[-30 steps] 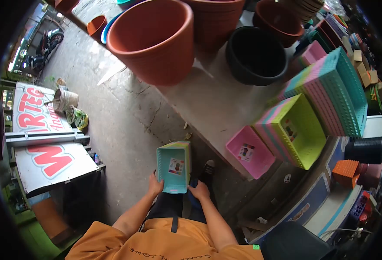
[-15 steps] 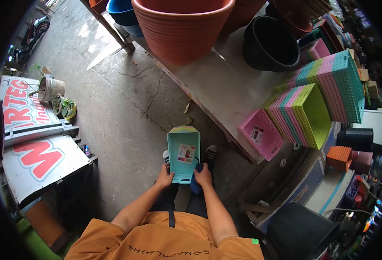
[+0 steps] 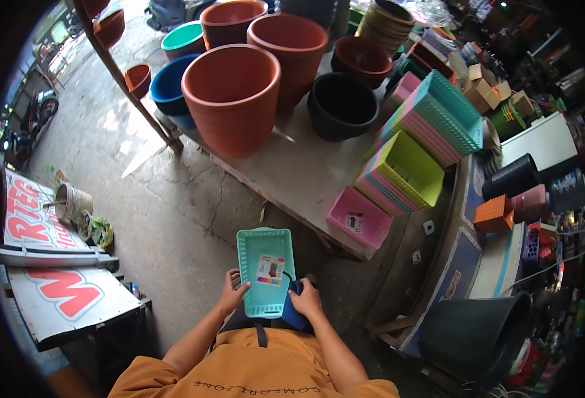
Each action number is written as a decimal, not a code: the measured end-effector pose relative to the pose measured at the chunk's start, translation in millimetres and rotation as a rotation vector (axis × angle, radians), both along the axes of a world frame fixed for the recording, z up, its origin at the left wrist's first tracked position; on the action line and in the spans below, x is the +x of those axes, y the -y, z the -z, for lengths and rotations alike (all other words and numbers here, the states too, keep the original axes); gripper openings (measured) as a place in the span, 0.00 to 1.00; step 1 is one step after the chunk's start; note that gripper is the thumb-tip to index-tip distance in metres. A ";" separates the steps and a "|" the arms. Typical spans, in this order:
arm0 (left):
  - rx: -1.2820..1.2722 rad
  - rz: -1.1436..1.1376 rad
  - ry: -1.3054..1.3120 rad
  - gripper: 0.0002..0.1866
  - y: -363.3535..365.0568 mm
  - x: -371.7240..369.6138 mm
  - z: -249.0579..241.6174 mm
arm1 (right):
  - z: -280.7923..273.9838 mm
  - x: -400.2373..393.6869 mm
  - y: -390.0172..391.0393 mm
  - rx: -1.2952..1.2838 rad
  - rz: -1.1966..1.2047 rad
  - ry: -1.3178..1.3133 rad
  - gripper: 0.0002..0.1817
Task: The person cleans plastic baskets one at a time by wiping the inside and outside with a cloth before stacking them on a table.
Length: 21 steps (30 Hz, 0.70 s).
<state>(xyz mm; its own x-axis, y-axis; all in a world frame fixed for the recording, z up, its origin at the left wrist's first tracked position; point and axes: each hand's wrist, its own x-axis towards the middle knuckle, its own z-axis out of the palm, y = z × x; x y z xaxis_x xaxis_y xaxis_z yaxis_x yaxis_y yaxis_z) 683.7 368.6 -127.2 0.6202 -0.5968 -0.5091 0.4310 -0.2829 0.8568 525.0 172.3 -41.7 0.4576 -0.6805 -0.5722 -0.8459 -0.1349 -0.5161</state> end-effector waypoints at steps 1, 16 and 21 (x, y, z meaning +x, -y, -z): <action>-0.023 -0.011 -0.091 0.44 4.3 2.1 -13.3 | -7.7 -5.8 1.4 0.013 -0.004 0.033 0.30; -0.328 -0.159 -0.022 0.53 91.1 -61.6 -113.3 | -78.2 -104.6 85.8 0.561 0.278 0.672 0.16; -0.351 -0.224 0.026 0.53 116.5 -96.1 -129.2 | -124.3 -95.5 92.0 0.445 0.210 0.965 0.16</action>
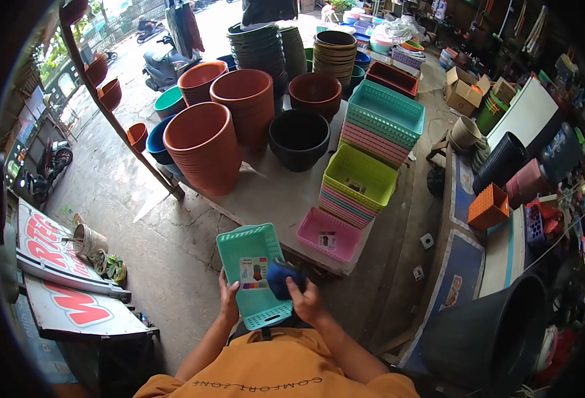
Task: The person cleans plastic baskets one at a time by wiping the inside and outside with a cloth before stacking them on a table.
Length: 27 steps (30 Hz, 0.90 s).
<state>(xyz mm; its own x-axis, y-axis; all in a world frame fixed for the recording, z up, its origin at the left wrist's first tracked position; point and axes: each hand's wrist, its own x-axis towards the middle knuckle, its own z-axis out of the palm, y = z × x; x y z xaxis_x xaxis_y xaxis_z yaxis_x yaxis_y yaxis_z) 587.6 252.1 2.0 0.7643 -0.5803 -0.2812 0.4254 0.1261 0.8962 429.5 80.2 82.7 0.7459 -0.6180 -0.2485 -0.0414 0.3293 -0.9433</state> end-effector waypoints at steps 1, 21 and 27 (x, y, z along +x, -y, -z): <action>-0.018 -0.008 0.031 0.53 7.5 -7.6 -11.7 | -12.0 8.3 -2.9 -0.135 0.001 0.052 0.17; -0.319 -0.156 0.065 0.51 30.7 -38.9 -35.0 | 6.0 28.6 8.2 -0.507 -1.234 -0.146 0.22; -0.334 -0.164 0.009 0.47 22.5 -33.0 -52.0 | -39.0 35.0 37.5 -0.117 -0.911 -0.243 0.25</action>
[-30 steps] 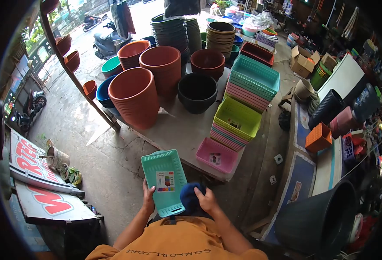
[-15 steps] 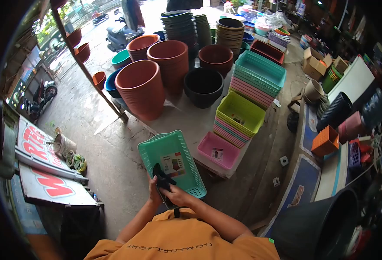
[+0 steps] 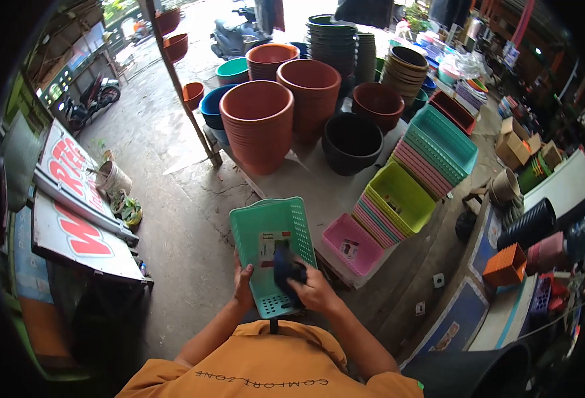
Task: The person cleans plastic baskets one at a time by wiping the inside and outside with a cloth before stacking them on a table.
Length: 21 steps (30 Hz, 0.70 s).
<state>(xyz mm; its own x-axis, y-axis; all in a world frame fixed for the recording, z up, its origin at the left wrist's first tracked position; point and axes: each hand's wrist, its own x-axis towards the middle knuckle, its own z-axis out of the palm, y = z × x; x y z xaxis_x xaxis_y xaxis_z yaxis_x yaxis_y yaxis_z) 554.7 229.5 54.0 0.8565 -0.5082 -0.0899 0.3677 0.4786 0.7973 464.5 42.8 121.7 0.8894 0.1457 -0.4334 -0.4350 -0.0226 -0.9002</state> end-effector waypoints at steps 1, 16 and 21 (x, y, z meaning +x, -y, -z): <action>-0.006 0.067 -0.004 0.52 -2.4 0.5 -4.9 | -15.0 5.0 -1.5 -0.152 0.118 0.327 0.28; 0.046 0.074 0.072 0.56 -4.7 20.0 -21.6 | 29.3 52.9 -50.9 -1.050 -0.153 0.705 0.47; 0.146 0.070 0.256 0.56 -0.3 24.7 -36.4 | 35.6 40.2 -52.6 -0.950 -0.283 0.660 0.47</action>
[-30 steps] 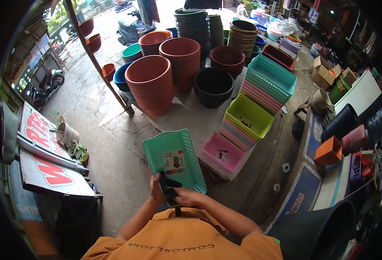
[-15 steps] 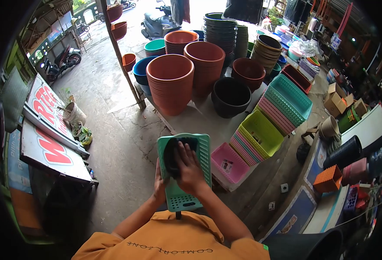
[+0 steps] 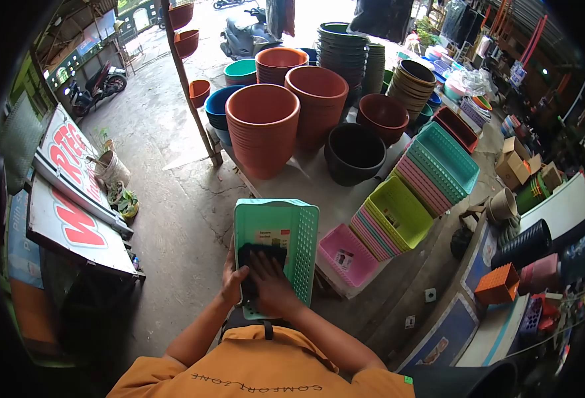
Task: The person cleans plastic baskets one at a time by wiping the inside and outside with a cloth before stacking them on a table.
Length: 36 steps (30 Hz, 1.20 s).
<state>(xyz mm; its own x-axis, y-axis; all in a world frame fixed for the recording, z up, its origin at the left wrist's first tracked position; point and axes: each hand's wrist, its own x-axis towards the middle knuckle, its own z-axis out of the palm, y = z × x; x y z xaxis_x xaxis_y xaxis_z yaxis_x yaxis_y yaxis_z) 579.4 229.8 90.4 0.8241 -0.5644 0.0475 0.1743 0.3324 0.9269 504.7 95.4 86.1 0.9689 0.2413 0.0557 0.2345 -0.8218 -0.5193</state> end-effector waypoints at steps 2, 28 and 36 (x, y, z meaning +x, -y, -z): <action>-0.011 0.016 -0.021 0.56 4.5 -5.3 4.0 | 0.9 14.9 1.2 -0.042 0.131 0.076 0.49; -0.061 -0.036 -0.150 0.53 6.5 -9.5 32.7 | -3.6 -32.2 5.5 0.036 0.134 -0.127 0.44; -0.113 0.049 -0.120 0.41 -4.1 -6.9 14.5 | -11.3 -52.3 26.2 -0.106 0.138 -0.338 0.34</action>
